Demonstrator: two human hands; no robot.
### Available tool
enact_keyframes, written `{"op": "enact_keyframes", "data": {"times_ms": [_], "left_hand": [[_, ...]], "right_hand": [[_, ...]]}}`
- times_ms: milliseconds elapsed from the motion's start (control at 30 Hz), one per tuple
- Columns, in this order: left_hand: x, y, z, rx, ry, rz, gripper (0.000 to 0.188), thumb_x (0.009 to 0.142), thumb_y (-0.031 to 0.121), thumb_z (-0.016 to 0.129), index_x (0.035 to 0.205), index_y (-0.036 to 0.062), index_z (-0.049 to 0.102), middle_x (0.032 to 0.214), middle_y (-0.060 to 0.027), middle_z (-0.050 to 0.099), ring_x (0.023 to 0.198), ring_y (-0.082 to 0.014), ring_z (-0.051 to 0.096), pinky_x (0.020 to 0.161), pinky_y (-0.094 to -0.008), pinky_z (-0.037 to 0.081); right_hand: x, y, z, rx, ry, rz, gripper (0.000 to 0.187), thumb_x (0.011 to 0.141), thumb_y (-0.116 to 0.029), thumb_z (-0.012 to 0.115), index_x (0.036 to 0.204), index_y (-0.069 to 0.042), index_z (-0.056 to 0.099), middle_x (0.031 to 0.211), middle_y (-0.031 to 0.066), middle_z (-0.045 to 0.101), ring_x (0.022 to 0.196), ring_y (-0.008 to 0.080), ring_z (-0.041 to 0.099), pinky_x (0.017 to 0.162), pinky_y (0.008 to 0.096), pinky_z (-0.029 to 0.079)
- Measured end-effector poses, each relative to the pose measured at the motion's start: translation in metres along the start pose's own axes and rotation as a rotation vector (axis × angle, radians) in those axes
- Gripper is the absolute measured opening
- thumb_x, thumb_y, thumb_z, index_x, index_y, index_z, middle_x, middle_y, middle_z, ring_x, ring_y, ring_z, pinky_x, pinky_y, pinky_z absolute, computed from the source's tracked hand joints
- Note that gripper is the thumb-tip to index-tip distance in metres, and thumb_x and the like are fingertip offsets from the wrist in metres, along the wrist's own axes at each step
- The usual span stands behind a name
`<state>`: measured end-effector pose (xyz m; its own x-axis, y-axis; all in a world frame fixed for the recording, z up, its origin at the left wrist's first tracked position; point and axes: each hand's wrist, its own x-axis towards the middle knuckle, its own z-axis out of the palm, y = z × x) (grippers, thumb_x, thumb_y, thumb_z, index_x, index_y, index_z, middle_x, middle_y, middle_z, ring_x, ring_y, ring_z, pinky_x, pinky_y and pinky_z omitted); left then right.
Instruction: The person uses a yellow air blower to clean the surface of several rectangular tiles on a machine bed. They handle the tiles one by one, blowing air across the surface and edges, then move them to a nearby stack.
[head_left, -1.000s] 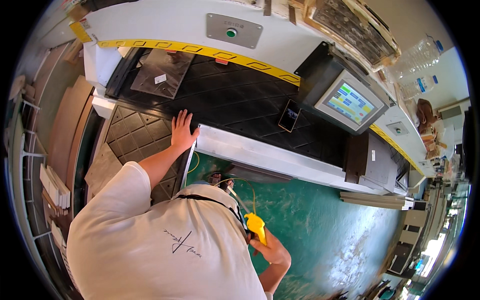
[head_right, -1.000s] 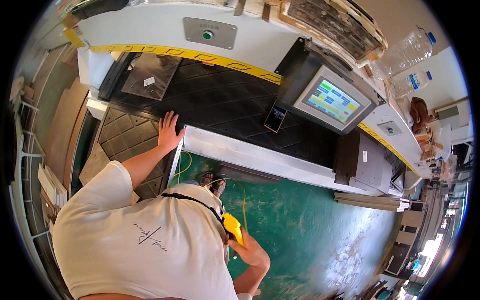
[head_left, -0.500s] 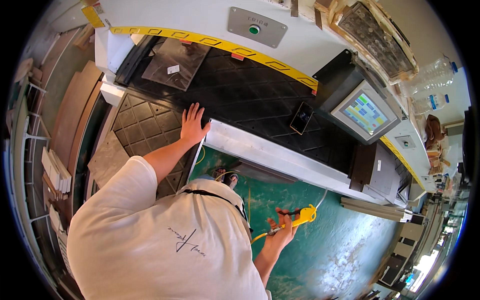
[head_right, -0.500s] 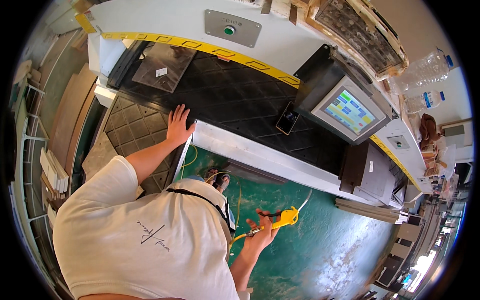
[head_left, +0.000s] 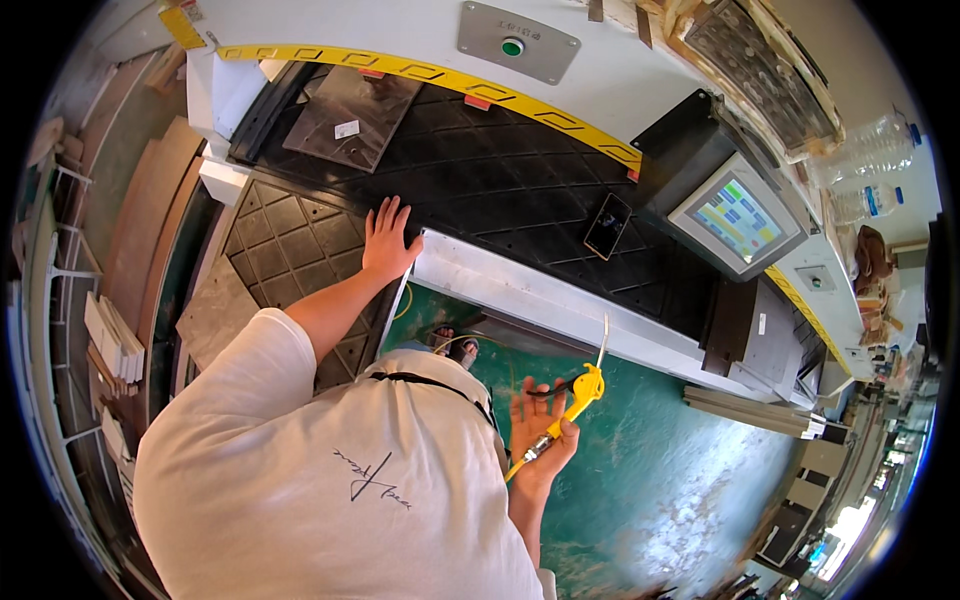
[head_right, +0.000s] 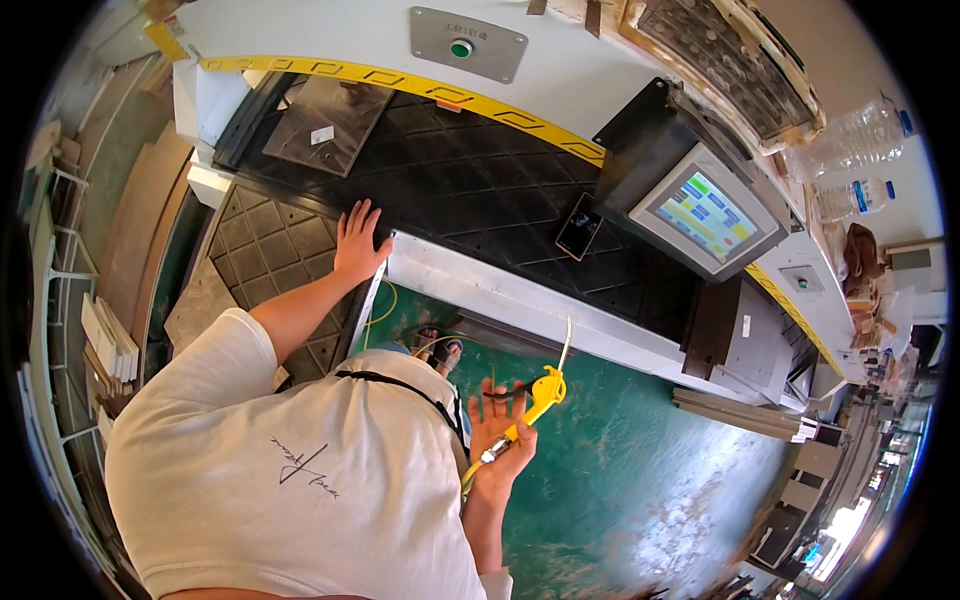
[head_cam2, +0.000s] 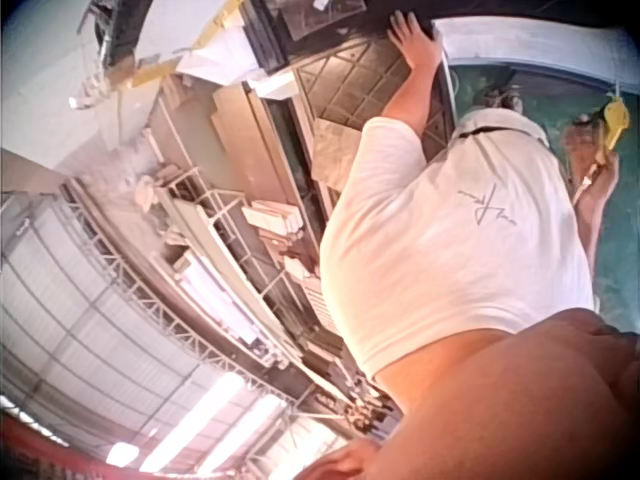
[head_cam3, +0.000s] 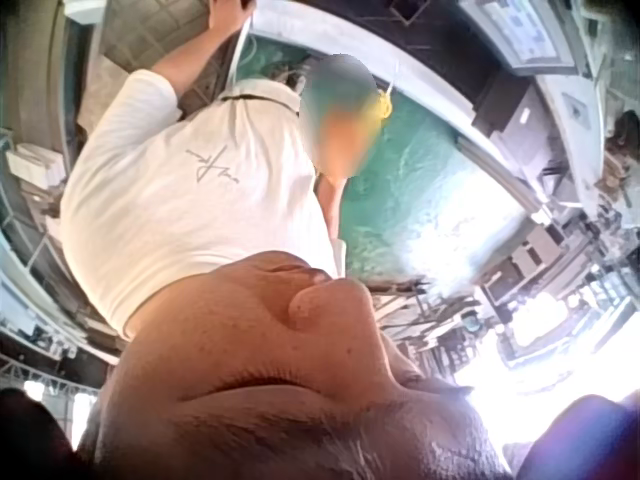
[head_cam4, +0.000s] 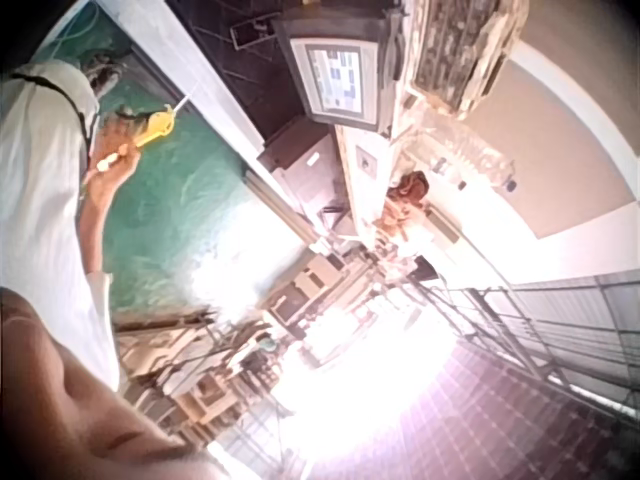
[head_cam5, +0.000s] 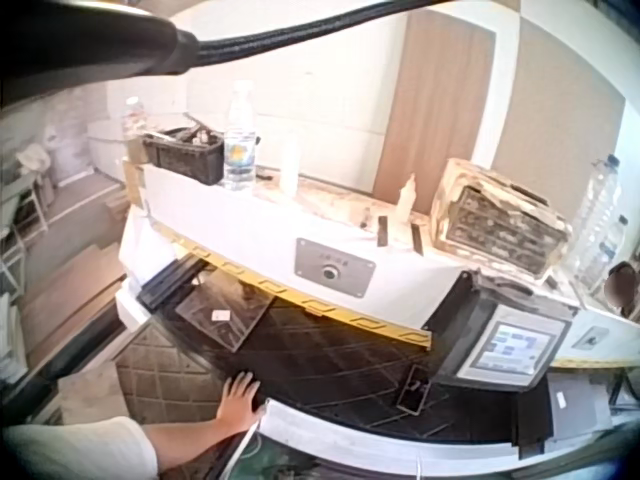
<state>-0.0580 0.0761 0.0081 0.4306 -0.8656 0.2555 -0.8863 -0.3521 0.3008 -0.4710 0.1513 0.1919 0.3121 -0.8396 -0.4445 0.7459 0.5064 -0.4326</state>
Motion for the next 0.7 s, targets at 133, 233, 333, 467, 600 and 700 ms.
{"op": "enact_keyframes", "data": {"times_ms": [133, 233, 333, 467, 600, 700], "left_hand": [[0.001, -0.002, 0.0, 0.002, -0.027, -0.014, 0.072, 0.092, 0.043, 0.066, 0.151, 0.0063, 0.048, 0.167, -0.0172, 0.035, 0.157, -0.0351, 0.026, 0.128, -0.0577, 0.017], [0.001, -0.001, 0.001, 0.002, -0.025, -0.013, 0.072, 0.092, 0.043, 0.066, 0.151, 0.0061, 0.048, 0.166, -0.0175, 0.036, 0.157, -0.0354, 0.027, 0.128, -0.0581, 0.018], [0.001, 0.0, -0.002, -0.002, -0.029, -0.017, 0.072, 0.092, 0.043, 0.066, 0.151, 0.006, 0.048, 0.166, -0.0176, 0.036, 0.157, -0.0354, 0.027, 0.128, -0.0581, 0.018], [0.002, -0.001, -0.001, 0.001, -0.026, -0.015, 0.072, 0.092, 0.044, 0.066, 0.151, 0.0056, 0.048, 0.166, -0.0178, 0.036, 0.157, -0.0355, 0.027, 0.128, -0.0582, 0.018], [0.001, -0.001, -0.001, -0.007, -0.023, -0.007, 0.072, 0.092, 0.043, 0.066, 0.15, 0.005, 0.048, 0.166, -0.0181, 0.036, 0.157, -0.0359, 0.027, 0.128, -0.0587, 0.018], [0.001, -0.003, 0.0, -0.011, -0.025, -0.011, 0.072, 0.092, 0.043, 0.066, 0.15, 0.005, 0.048, 0.166, -0.0181, 0.036, 0.157, -0.0359, 0.027, 0.128, -0.0589, 0.018]], "right_hand": [[-0.006, 0.004, 0.008, 0.156, -0.032, 0.116, 0.063, 0.097, -0.055, 0.063, 0.148, -0.019, 0.053, 0.129, 0.0118, 0.063, 0.133, 0.0384, 0.057, 0.095, 0.0495, 0.056], [-0.008, 0.0, 0.014, 0.09, 0.031, 0.216, 0.076, 0.102, -0.073, 0.046, 0.151, -0.015, 0.05, 0.126, 0.0133, 0.063, 0.087, 0.0288, 0.071, 0.062, 0.0339, 0.057], [-0.003, -0.006, 0.013, -0.08, -0.059, 0.401, 0.073, 0.107, -0.066, 0.04, 0.147, -0.006, 0.049, 0.122, 0.019, 0.065, 0.041, 0.0105, 0.033, 0.039, 0.0267, 0.028], [0.001, -0.009, 0.003, -0.637, -0.002, 0.384, 0.075, 0.107, -0.067, 0.04, 0.135, 0.001, 0.053, 0.108, 0.0143, 0.065, 0.043, 0.0098, 0.037, 0.041, 0.0255, 0.03], [-0.006, -0.017, 0.002, -0.752, -0.02, 0.364, 0.073, 0.107, -0.067, 0.041, 0.132, 0.0, 0.053, 0.111, 0.0166, 0.067, 0.044, 0.0094, 0.039, 0.042, 0.0253, 0.03], [-0.01, -0.026, -0.006, -0.782, -0.131, 0.393, 0.062, 0.111, -0.056, 0.04, 0.133, 0.0, 0.054, 0.115, 0.0136, 0.068, 0.048, 0.0089, 0.04, 0.046, 0.0244, 0.033]]}}
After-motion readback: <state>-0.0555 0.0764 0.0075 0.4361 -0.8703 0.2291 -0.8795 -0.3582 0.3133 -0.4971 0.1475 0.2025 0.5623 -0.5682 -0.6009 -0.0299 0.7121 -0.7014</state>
